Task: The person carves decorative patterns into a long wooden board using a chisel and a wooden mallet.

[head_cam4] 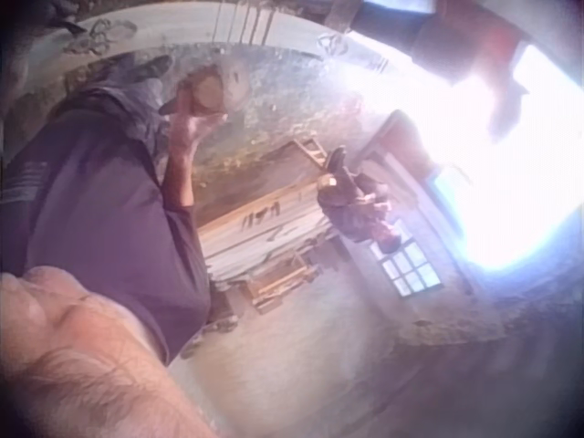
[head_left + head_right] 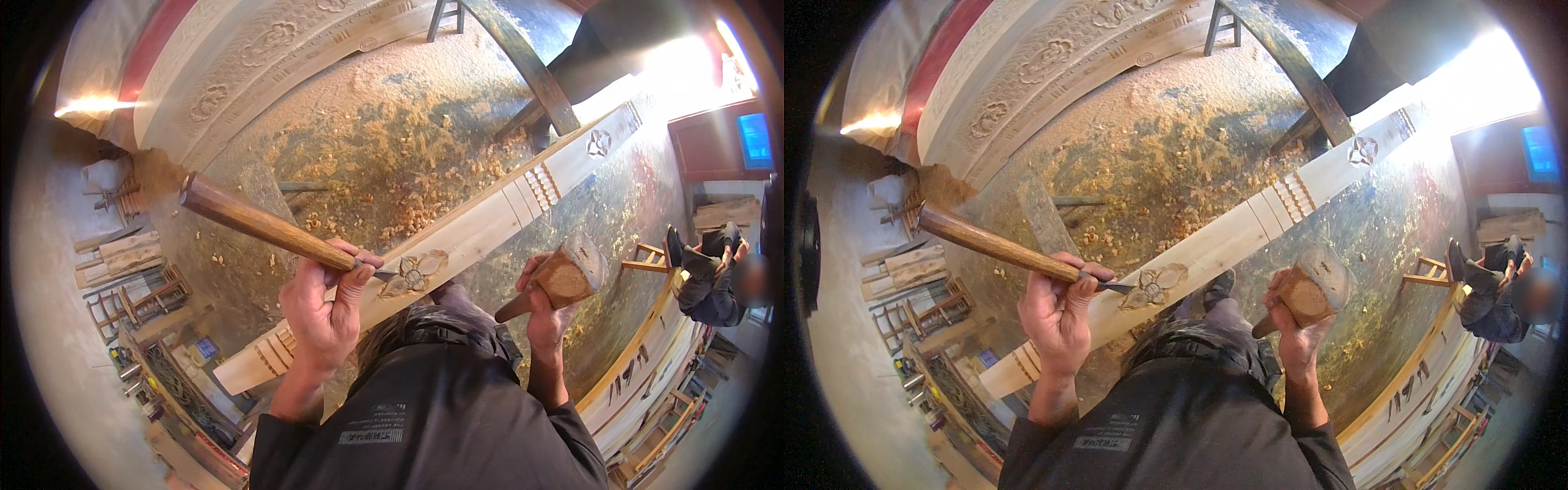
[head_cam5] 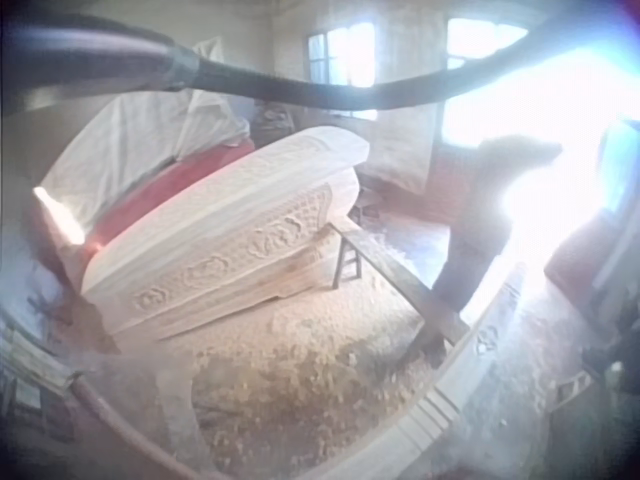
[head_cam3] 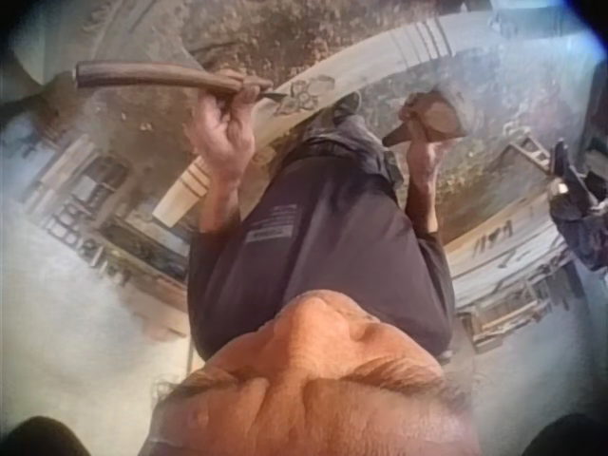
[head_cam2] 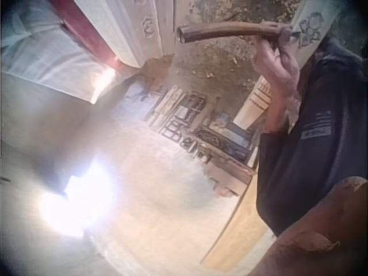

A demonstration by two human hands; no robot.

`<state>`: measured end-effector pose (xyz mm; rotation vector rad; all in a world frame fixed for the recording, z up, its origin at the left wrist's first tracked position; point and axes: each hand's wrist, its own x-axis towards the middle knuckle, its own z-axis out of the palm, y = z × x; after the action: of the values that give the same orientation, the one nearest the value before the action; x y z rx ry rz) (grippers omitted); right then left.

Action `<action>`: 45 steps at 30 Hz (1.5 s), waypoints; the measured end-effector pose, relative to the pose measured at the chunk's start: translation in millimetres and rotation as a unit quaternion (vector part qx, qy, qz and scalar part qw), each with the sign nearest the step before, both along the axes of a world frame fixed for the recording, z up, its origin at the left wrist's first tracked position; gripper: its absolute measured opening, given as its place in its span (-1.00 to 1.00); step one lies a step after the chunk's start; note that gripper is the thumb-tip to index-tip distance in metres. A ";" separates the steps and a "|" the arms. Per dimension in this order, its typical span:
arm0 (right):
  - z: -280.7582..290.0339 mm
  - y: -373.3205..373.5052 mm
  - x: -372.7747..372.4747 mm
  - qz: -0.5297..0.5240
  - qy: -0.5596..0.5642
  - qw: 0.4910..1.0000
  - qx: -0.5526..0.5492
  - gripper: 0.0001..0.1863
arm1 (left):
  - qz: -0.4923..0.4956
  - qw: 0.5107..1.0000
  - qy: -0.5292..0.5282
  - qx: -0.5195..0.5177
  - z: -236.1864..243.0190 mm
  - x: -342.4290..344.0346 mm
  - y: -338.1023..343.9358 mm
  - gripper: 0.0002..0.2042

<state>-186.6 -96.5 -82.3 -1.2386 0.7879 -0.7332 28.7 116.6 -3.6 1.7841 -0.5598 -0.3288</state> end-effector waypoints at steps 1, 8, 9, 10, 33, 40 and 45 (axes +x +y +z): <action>1.5 -1.4 -1.9 -0.006 0.005 1.000 0.007 -0.48 | -0.002 1.000 0.000 -0.003 -1.1 -0.1 -0.6 -0.76; 4.4 -1.4 -5.0 -0.019 0.020 1.000 0.004 -0.44 | -0.001 1.000 0.004 -0.016 -1.0 0.5 -5.1 -0.75; 3.8 -1.5 -5.1 -0.016 0.015 1.000 0.002 -0.44 | 0.001 1.000 0.000 -0.013 -0.6 0.7 -5.1 -0.75; 3.3 -1.3 -5.3 -0.013 0.012 1.000 0.001 -0.44 | 0.002 1.000 -0.004 -0.012 -0.9 1.1 -5.0 -0.75; 136.3 -80.1 69.2 0.032 0.127 0.842 -0.523 -0.29 | -0.152 0.967 -0.143 0.144 34.9 10.1 -22.2 -0.83; 222.6 -67.7 104.9 0.093 0.047 0.763 -0.638 -0.43 | -0.161 0.976 -0.110 0.102 30.6 13.7 -18.8 -0.79; 230.9 -47.1 133.7 0.155 0.063 0.698 -0.696 -0.31 | -0.173 0.975 -0.101 0.097 30.7 14.2 -10.6 -0.75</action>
<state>-52.9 -143.6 148.5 -2.7327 -0.0735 -0.9708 42.9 106.0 27.1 1.9185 -1.0190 -0.4572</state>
